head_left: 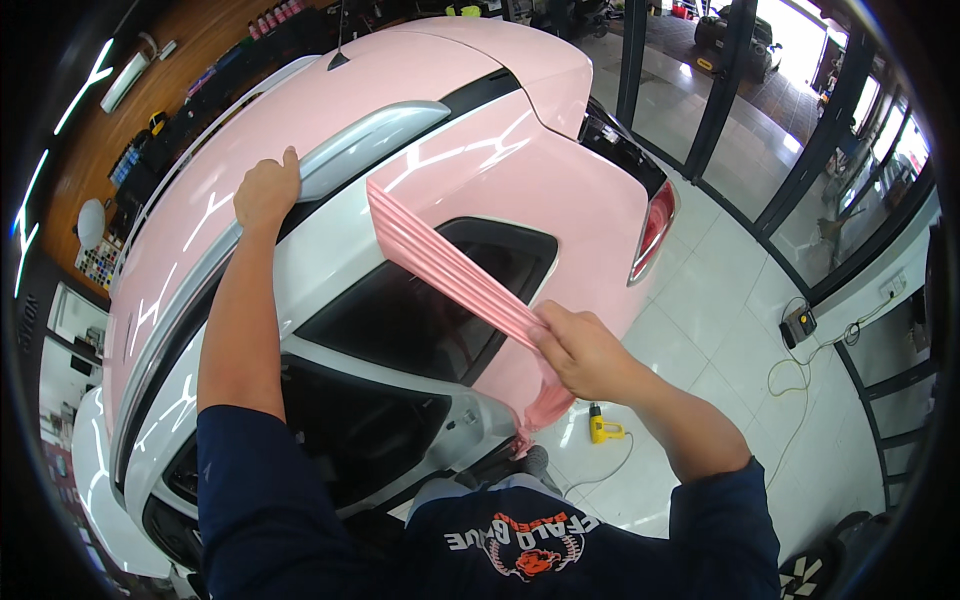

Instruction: The person applies a pink vinyl wrap to the roof rails of a white car. They use a yellow heat gun to warm the vinyl and a metal squeegee to smooth it onto the surface. The person also uses a knife to trim the excess wrap and removes the protective backing film from the vinyl.

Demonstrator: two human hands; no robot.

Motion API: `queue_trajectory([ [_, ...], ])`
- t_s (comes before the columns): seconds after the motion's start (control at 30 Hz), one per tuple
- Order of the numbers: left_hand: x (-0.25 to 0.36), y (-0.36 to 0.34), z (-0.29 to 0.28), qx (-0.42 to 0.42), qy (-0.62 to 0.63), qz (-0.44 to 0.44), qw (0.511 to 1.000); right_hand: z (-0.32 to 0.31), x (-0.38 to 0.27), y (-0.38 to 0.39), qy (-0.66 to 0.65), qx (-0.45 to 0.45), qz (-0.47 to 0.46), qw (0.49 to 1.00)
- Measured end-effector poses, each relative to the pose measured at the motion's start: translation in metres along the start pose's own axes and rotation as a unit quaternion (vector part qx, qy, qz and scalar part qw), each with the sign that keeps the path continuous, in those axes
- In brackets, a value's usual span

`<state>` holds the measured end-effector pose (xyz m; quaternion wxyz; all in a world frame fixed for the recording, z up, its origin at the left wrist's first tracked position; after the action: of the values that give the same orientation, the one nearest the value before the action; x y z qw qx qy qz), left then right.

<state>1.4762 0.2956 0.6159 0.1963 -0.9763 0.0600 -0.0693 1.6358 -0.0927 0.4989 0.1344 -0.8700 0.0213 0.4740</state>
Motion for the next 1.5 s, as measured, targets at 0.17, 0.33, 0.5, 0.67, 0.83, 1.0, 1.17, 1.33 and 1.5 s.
queue_trajectory([
  [0.17,0.010,0.010,-0.001,0.026,0.000,0.039,0.999,-0.010,0.051,0.010,-0.023,0.018,0.038,0.999],
  [0.33,0.006,-0.002,0.019,0.022,-0.016,0.094,0.995,-0.016,0.129,-0.028,0.156,0.060,-0.028,0.985],
  [0.5,0.070,-0.007,0.026,0.036,-0.005,0.292,0.956,0.015,0.047,-0.145,0.115,0.187,-0.040,0.975],
  [0.67,0.124,-0.002,0.026,-0.032,0.014,0.131,0.991,0.070,0.016,-0.194,0.102,0.179,0.016,0.978],
  [0.83,0.123,0.003,0.025,-0.023,0.033,0.126,0.991,0.082,0.028,-0.207,-0.006,0.080,0.077,0.994],
  [1.0,0.119,0.004,0.026,-0.010,0.023,0.116,0.993,0.074,0.003,-0.211,-0.033,-0.034,0.062,0.997],
  [1.17,0.124,0.011,0.017,-0.016,0.019,0.090,0.996,0.075,0.026,-0.211,-0.084,0.064,-0.028,0.994],
  [1.33,0.122,0.013,0.016,0.011,-0.009,0.075,0.997,0.065,0.024,-0.191,-0.065,0.066,-0.074,0.993],
  [1.5,0.122,0.014,0.018,0.022,0.001,0.084,0.996,0.034,0.036,-0.153,-0.040,0.071,-0.044,0.996],
])
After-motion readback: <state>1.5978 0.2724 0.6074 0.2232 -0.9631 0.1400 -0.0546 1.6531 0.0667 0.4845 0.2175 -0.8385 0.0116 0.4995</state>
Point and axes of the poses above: each hand's wrist, its own y-axis away from the middle knuckle, its own z-axis out of the palm, x = y × z, the point moved 4 cm from there along -y, towards the middle knuckle, and after that the axes turned 7 degrees about -z, right-handed, at the moved point
